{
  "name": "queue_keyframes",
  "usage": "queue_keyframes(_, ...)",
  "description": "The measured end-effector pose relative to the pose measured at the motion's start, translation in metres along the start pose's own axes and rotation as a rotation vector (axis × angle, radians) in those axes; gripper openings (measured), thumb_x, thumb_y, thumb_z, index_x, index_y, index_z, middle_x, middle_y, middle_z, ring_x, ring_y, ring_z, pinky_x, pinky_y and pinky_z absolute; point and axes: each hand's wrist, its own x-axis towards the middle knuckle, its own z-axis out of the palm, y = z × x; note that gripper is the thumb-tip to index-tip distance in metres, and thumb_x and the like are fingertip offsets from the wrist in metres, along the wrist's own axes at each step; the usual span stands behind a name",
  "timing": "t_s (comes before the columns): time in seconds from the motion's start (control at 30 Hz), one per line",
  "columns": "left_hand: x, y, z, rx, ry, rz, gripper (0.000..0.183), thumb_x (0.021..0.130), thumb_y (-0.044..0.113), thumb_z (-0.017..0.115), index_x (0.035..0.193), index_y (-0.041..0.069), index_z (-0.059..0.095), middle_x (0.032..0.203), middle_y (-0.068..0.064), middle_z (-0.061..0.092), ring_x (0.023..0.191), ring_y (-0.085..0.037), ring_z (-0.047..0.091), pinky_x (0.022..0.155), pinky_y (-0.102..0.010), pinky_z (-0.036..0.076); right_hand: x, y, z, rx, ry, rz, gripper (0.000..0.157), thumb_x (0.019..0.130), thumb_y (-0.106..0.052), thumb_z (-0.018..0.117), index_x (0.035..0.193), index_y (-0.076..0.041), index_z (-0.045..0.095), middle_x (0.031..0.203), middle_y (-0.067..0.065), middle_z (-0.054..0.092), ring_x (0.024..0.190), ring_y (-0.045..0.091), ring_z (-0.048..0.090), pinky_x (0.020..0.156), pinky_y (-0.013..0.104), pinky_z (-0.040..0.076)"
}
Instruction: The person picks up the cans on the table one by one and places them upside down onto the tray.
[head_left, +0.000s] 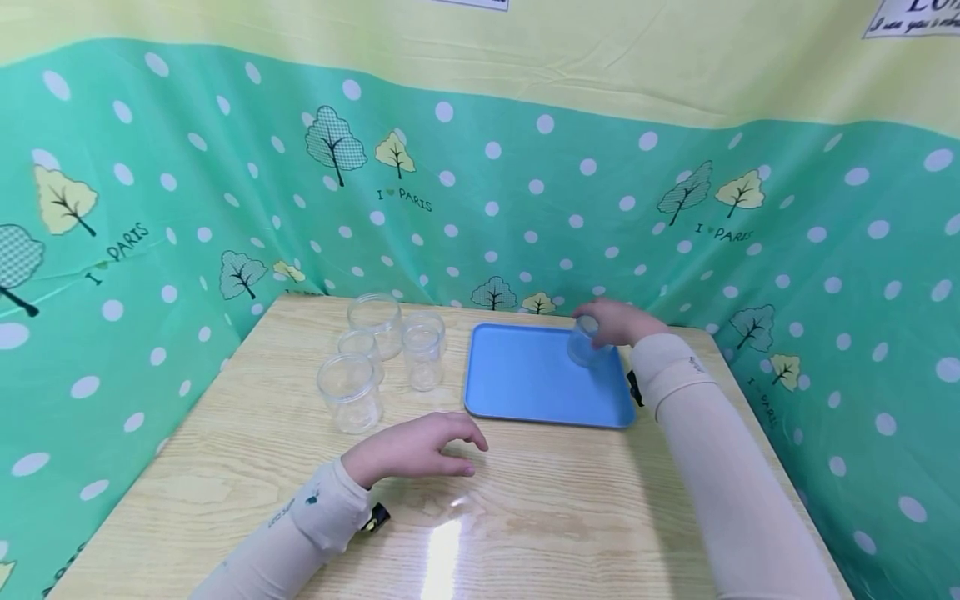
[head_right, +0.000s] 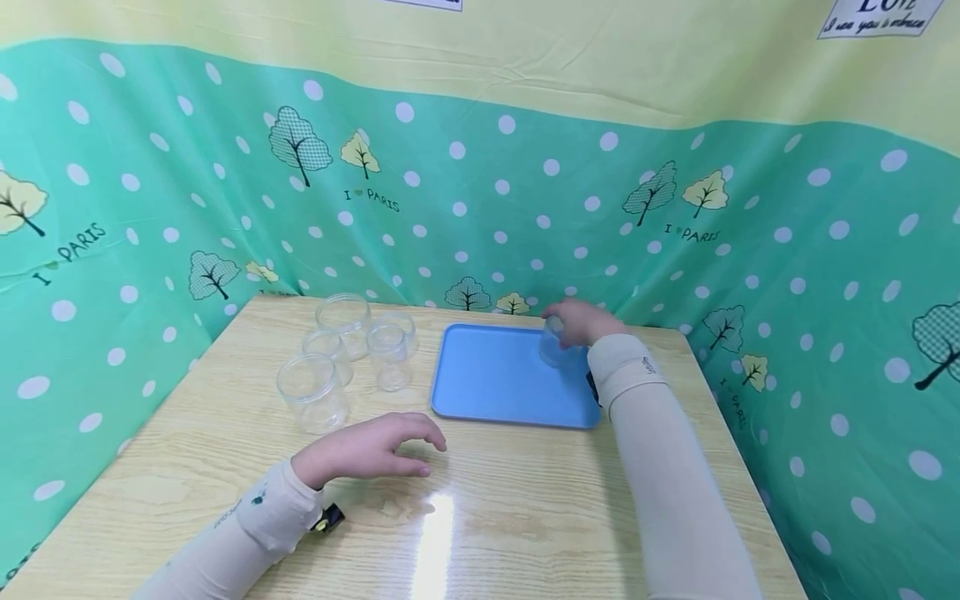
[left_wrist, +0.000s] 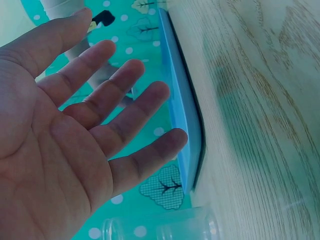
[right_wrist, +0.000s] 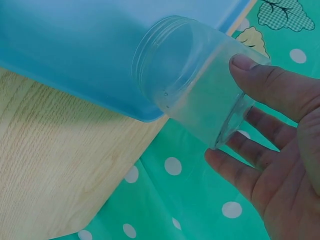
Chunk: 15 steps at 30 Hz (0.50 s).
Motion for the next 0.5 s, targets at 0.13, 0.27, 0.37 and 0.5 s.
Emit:
queue_keyframes(0.13, -0.0001, 0.0009, -0.0006, -0.009, -0.007, -0.009, 0.03, 0.098, 0.028, 0.071, 0.126, 0.017, 0.069, 0.127, 0.01, 0.064, 0.122, -0.009, 0.058, 0.104, -0.034, 0.051, -0.002, -0.0015, -0.0005, 0.006, 0.004, -0.011, 0.069, 0.088, -0.006, 0.077, 0.151, -0.017, 0.051, 0.158, 0.024, 0.038, 0.141, 0.048, 0.041, 0.105, 0.062, 0.047)
queue_keyframes(0.27, -0.0004, 0.0013, -0.0011, -0.021, -0.015, -0.02, 0.03, 0.099, 0.028, 0.071, 0.126, 0.018, 0.069, 0.128, 0.011, 0.064, 0.123, -0.009, 0.059, 0.103, -0.034, 0.051, -0.0026, -0.0012, -0.0007, 0.009, 0.006, -0.013, 0.068, 0.089, -0.007, 0.076, 0.151, -0.016, 0.051, 0.158, 0.025, 0.038, 0.142, 0.048, 0.04, 0.107, 0.062, 0.045)
queue_keyframes(0.37, -0.0006, 0.0006, -0.0009, -0.024, -0.019, -0.024, 0.029, 0.099, 0.029, 0.071, 0.126, 0.018, 0.069, 0.128, 0.011, 0.064, 0.123, -0.009, 0.059, 0.103, -0.033, 0.051, -0.0015, -0.0003, -0.0002, 0.001, 0.003, -0.007, 0.067, 0.09, -0.008, 0.077, 0.151, -0.016, 0.051, 0.157, 0.024, 0.039, 0.142, 0.048, 0.039, 0.109, 0.063, 0.044)
queue_keyframes(0.5, -0.0005, 0.0002, -0.0006, -0.021, -0.02, -0.024, 0.03, 0.098, 0.029, 0.071, 0.126, 0.018, 0.069, 0.128, 0.011, 0.064, 0.123, -0.008, 0.059, 0.104, -0.033, 0.051, 0.0001, 0.0005, 0.0006, -0.008, 0.003, -0.004, 0.067, 0.09, -0.009, 0.077, 0.151, -0.017, 0.052, 0.156, 0.024, 0.042, 0.141, 0.047, 0.04, 0.109, 0.063, 0.043)
